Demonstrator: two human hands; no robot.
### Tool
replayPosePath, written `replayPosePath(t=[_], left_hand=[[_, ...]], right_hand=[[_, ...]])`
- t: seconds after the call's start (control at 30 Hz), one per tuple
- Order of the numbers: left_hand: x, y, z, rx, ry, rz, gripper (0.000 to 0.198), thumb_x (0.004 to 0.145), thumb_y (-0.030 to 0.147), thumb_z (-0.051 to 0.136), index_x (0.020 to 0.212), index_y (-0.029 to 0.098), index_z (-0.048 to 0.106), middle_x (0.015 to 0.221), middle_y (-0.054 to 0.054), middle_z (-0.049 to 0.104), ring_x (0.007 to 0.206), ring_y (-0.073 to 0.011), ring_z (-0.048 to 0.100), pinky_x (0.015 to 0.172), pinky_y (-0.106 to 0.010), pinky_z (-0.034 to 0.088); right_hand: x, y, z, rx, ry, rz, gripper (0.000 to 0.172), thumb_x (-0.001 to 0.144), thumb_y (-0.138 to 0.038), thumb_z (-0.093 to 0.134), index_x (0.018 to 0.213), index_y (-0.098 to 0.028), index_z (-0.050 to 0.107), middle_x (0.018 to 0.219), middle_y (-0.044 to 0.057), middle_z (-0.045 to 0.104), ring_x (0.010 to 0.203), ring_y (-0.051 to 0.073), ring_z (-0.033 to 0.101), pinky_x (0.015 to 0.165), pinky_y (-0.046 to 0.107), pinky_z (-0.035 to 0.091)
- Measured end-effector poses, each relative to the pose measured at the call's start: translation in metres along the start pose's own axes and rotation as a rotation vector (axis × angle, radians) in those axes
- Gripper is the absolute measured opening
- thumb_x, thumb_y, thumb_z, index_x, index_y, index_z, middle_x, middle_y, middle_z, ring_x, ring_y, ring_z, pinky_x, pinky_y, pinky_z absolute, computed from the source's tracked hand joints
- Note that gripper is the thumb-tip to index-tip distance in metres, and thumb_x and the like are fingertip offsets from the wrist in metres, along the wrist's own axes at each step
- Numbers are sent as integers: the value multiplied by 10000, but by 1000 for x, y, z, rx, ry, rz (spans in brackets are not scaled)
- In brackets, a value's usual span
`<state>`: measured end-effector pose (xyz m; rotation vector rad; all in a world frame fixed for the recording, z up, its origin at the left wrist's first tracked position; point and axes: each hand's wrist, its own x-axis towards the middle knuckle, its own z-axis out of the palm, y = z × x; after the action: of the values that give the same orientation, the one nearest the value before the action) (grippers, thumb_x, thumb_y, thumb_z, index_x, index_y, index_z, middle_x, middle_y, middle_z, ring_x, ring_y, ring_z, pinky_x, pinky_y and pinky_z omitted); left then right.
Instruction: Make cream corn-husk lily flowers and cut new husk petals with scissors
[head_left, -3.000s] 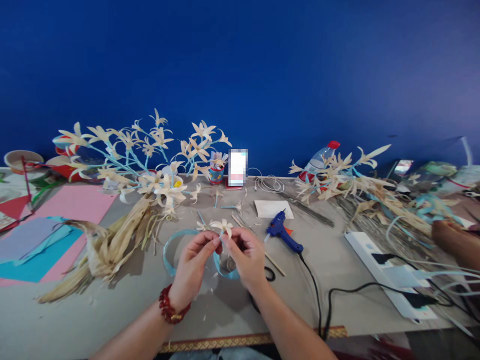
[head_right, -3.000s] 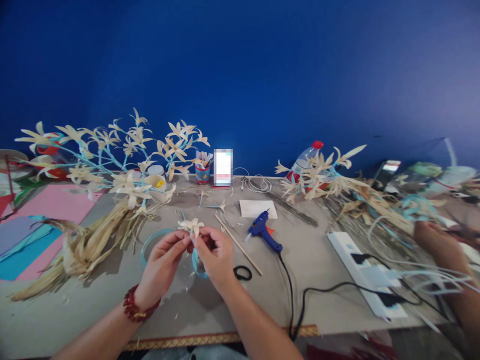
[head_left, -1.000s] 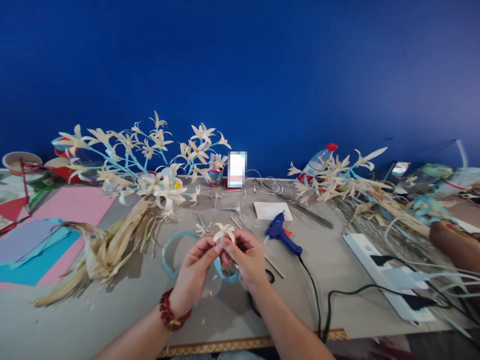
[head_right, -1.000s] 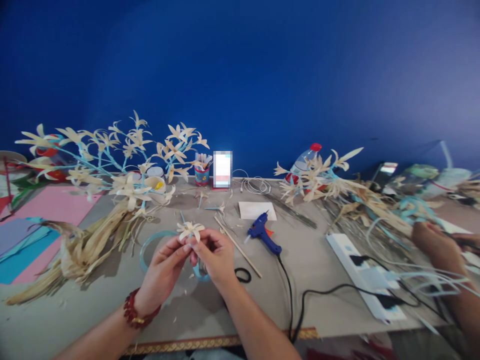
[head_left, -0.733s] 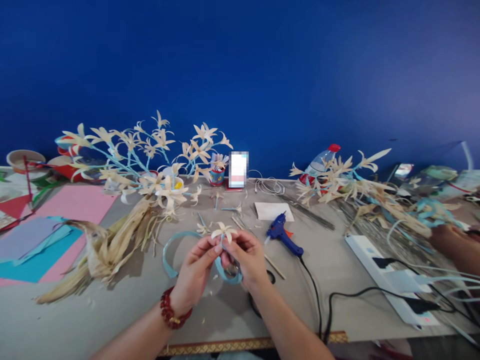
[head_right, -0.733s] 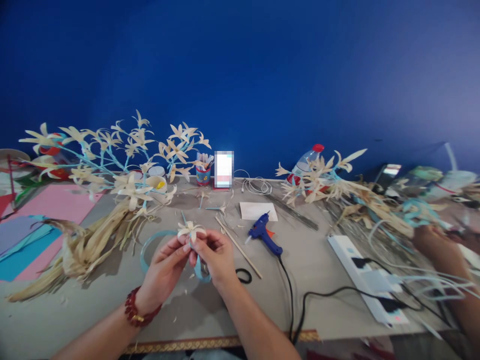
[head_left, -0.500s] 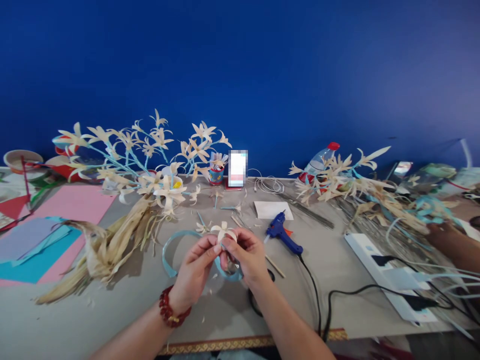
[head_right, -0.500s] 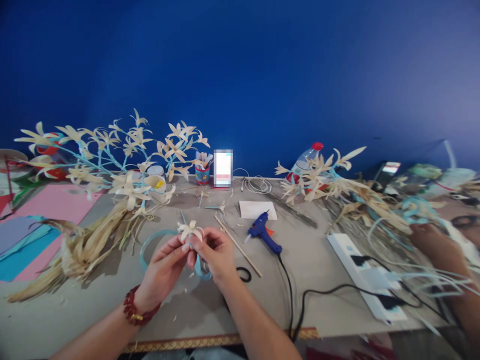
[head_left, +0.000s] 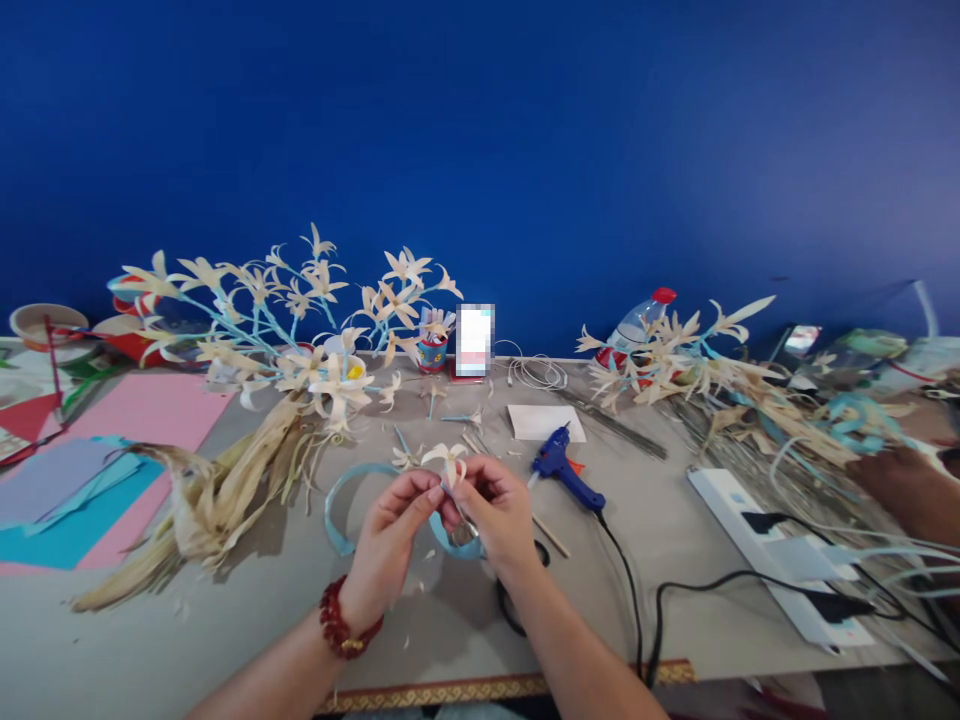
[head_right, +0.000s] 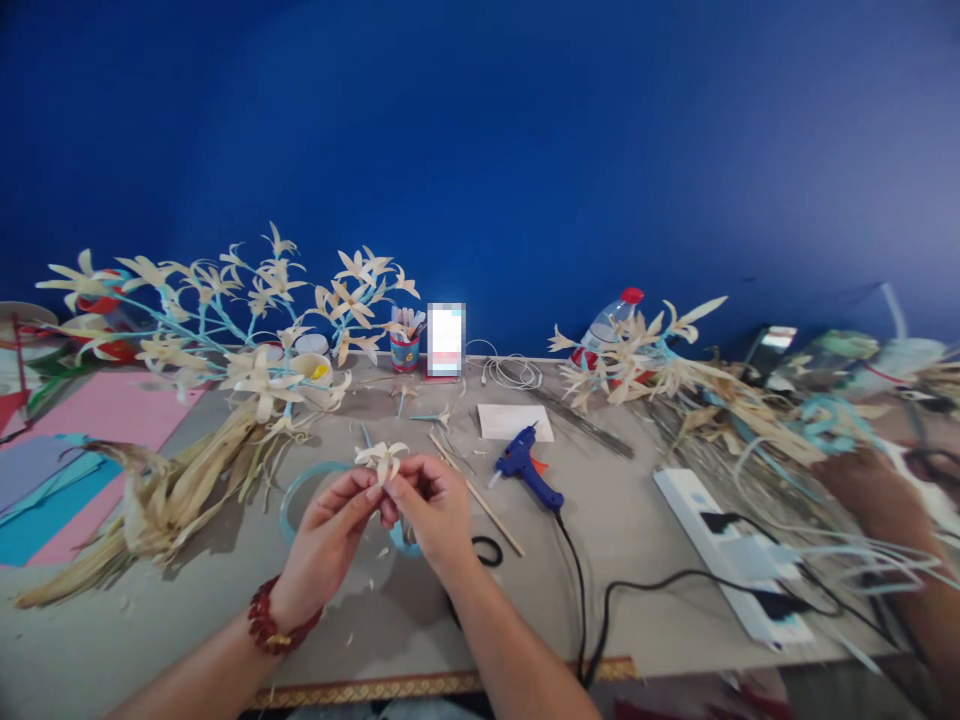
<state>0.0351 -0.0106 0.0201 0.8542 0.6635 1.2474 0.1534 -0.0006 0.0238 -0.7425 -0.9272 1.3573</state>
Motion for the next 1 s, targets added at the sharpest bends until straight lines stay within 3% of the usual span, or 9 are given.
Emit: replayPosePath(t=[0.3,0.53,0.67,1.0], left_hand=[[-1,4,0,-158,-83,-146,121,857,221,602,774,136,624,520,6,599,527,-93,514,598,-206,411],[-1,0,-3,41,22,-18,50,831,205,655,846,166,629,690,-1,653,644,-104,573,649,-213,443],[0,2,-2,77,29,4,69,843,212,637,797,160,633,673,-7,656,645,-114,580,651,-225,449],[0,8,2,-156,-33,-165,117,849,219,606,754,149,601,545,3,603,538,-104,506,598,-219,398]], right_hand=[[1,-7,2,20,-106,70,209,745,-314,744,705,-182,588,517,-30,632,346,112,570,361,196,428],[-1,-3,-2,-141,15,-1,176,780,-303,708,738,-173,597,482,-44,603,392,94,544,421,196,456],[0,-2,-2,-118,17,7,216,771,-319,715,715,-186,555,475,-57,579,388,92,525,412,198,446],[0,-7,0,-118,-78,88,233,775,-367,710,737,-185,570,469,-47,589,372,96,526,399,193,400]])
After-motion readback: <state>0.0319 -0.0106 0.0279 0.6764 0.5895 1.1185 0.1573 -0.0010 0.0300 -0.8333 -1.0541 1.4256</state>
